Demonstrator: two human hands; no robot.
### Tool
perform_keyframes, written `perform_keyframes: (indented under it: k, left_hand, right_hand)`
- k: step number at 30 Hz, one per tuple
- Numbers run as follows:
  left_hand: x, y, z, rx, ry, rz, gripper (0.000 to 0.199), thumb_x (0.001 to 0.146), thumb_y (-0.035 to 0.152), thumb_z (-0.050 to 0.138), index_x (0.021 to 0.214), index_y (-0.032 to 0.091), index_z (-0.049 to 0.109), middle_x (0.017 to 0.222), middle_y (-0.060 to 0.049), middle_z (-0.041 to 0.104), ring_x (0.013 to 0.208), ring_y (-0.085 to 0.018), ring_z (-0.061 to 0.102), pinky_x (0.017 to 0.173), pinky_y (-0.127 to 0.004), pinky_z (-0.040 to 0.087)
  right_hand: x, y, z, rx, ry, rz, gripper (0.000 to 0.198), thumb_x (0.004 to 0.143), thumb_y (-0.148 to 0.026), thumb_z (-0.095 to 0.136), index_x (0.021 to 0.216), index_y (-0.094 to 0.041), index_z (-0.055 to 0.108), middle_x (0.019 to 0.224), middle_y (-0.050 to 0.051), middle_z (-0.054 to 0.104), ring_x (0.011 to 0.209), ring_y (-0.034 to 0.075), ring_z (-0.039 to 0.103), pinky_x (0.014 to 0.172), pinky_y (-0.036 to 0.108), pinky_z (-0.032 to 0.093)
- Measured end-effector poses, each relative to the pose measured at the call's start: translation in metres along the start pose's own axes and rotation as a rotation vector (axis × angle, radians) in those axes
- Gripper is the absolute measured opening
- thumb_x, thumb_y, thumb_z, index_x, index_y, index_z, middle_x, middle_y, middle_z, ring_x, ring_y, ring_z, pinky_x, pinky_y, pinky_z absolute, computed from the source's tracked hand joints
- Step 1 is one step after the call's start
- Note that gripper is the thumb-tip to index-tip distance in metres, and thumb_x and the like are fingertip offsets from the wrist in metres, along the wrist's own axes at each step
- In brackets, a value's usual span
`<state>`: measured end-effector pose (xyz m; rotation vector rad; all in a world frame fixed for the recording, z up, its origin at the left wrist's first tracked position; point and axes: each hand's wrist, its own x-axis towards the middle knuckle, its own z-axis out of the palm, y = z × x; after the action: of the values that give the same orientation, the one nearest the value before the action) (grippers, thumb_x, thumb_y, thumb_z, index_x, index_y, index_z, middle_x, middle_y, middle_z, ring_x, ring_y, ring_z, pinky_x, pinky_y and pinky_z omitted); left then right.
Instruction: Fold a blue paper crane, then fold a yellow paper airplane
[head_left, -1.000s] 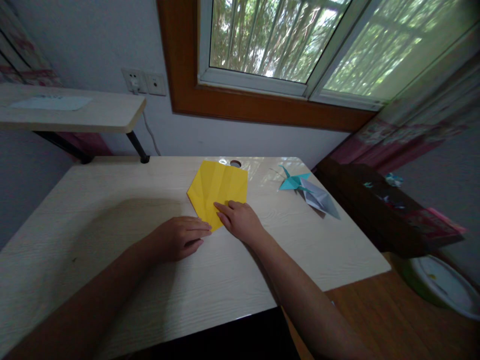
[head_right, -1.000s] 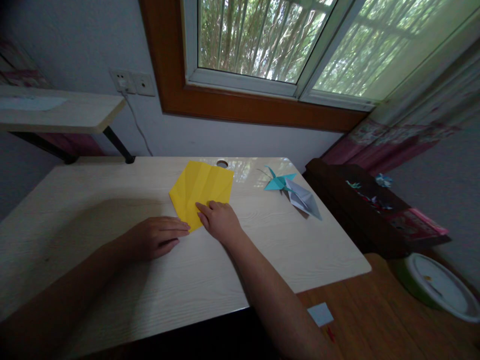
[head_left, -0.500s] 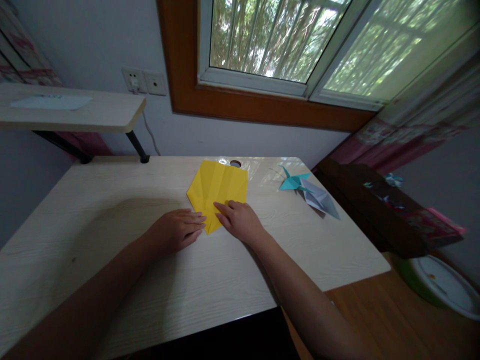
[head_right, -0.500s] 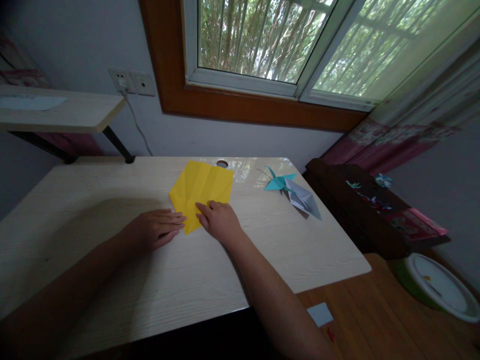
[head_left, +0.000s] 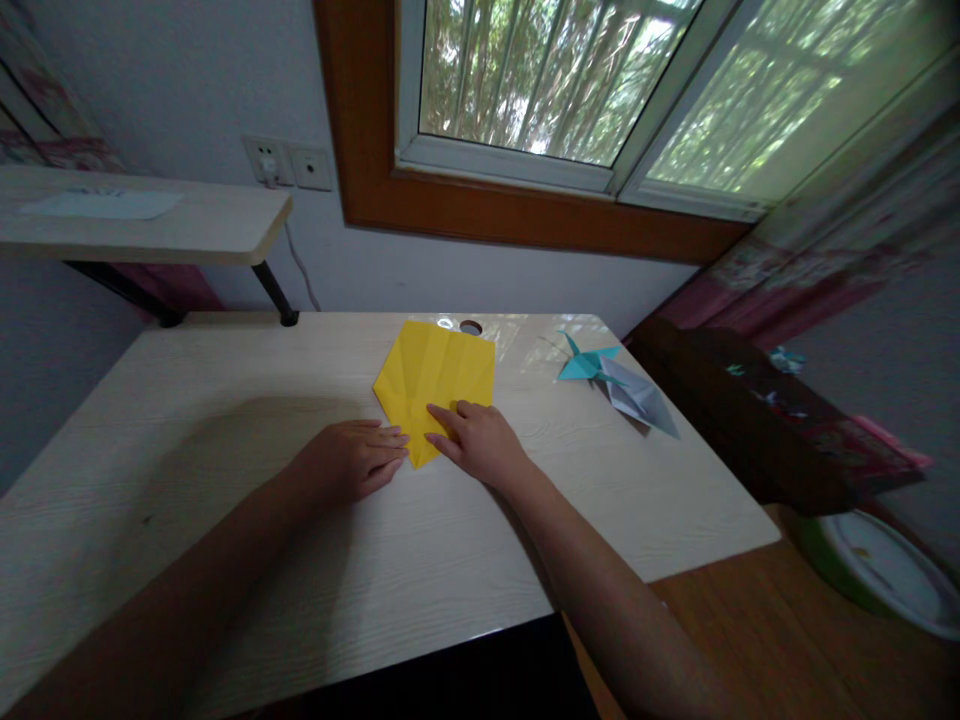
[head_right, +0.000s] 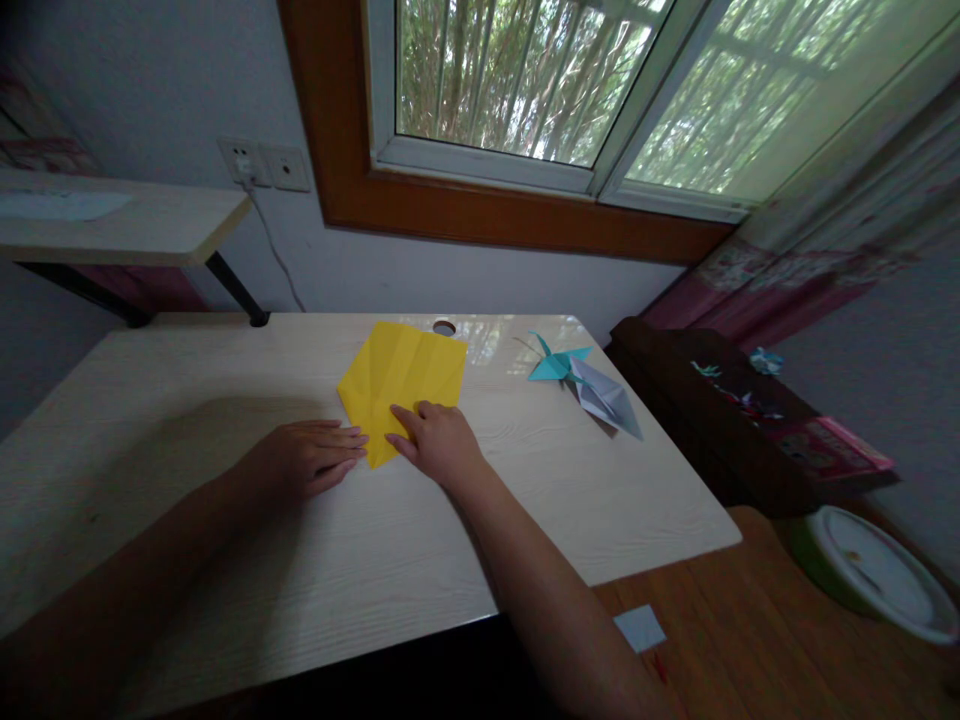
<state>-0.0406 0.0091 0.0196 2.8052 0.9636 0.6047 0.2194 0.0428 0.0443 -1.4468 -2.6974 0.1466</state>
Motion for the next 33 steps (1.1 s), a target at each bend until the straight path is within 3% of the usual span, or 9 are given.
perform_keyframes:
  k: [3, 6, 9, 12, 25, 33]
  left_hand:
    - [0.0, 0.0, 0.002, 0.039, 0.026, -0.009, 0.031, 0.101, 0.027, 0.05, 0.122, 0.024, 0.073, 0.127, -0.006, 0.073, 0.116, -0.022, 0.07, 0.11, -0.043, 0.05]
    - [0.0, -0.002, 0.007, 0.085, 0.033, -0.047, 0.037, 0.102, 0.034, 0.051, 0.133, 0.022, 0.066, 0.14, -0.009, 0.065, 0.132, -0.026, 0.06, 0.115, -0.048, 0.045]
    - [0.001, -0.004, 0.013, 0.13, 0.003, -0.117, 0.045, 0.102, 0.042, 0.05, 0.141, 0.022, 0.059, 0.149, -0.011, 0.056, 0.143, -0.029, 0.048, 0.119, -0.052, 0.037]
    - [0.002, -0.004, 0.016, 0.169, -0.028, -0.179, 0.044, 0.104, 0.04, 0.048, 0.142, 0.021, 0.058, 0.152, -0.012, 0.053, 0.143, -0.031, 0.048, 0.119, -0.054, 0.034]
    - [-0.001, -0.007, 0.015, 0.296, 0.086, -0.307, 0.039, 0.102, 0.029, 0.044, 0.132, 0.016, 0.065, 0.142, -0.015, 0.062, 0.137, -0.035, 0.053, 0.115, -0.059, 0.037]
    - [0.005, 0.002, 0.003, 0.376, -0.033, -0.414, 0.04, 0.103, 0.028, 0.042, 0.134, 0.017, 0.064, 0.145, -0.011, 0.06, 0.143, -0.035, 0.046, 0.119, -0.059, 0.032]
  right_hand:
    - [0.001, 0.0, 0.0, -0.004, -0.01, 0.0, 0.055, 0.103, -0.058, 0.042, 0.146, -0.026, 0.054, 0.113, 0.011, 0.069, 0.101, 0.024, 0.066, 0.088, 0.034, 0.046]
    - [0.001, 0.0, 0.001, -0.009, -0.011, -0.004, 0.055, 0.103, -0.058, 0.041, 0.147, -0.026, 0.053, 0.116, 0.012, 0.069, 0.101, 0.024, 0.066, 0.089, 0.034, 0.046]
    - [0.001, 0.0, 0.002, -0.003, -0.001, -0.007, 0.055, 0.103, -0.058, 0.041, 0.146, -0.026, 0.054, 0.115, 0.012, 0.069, 0.101, 0.024, 0.066, 0.089, 0.035, 0.045]
    - [0.0, 0.001, 0.003, 0.001, 0.007, -0.006, 0.055, 0.103, -0.058, 0.041, 0.146, -0.026, 0.054, 0.114, 0.012, 0.069, 0.101, 0.024, 0.065, 0.089, 0.035, 0.045]
    - [0.0, -0.001, 0.001, -0.004, 0.008, 0.02, 0.056, 0.103, -0.059, 0.041, 0.146, -0.027, 0.054, 0.115, 0.011, 0.068, 0.101, 0.025, 0.065, 0.088, 0.035, 0.045]
    - [0.0, 0.001, 0.002, 0.001, 0.013, -0.004, 0.057, 0.103, -0.06, 0.039, 0.146, -0.025, 0.054, 0.115, 0.011, 0.068, 0.1, 0.025, 0.065, 0.087, 0.035, 0.045]
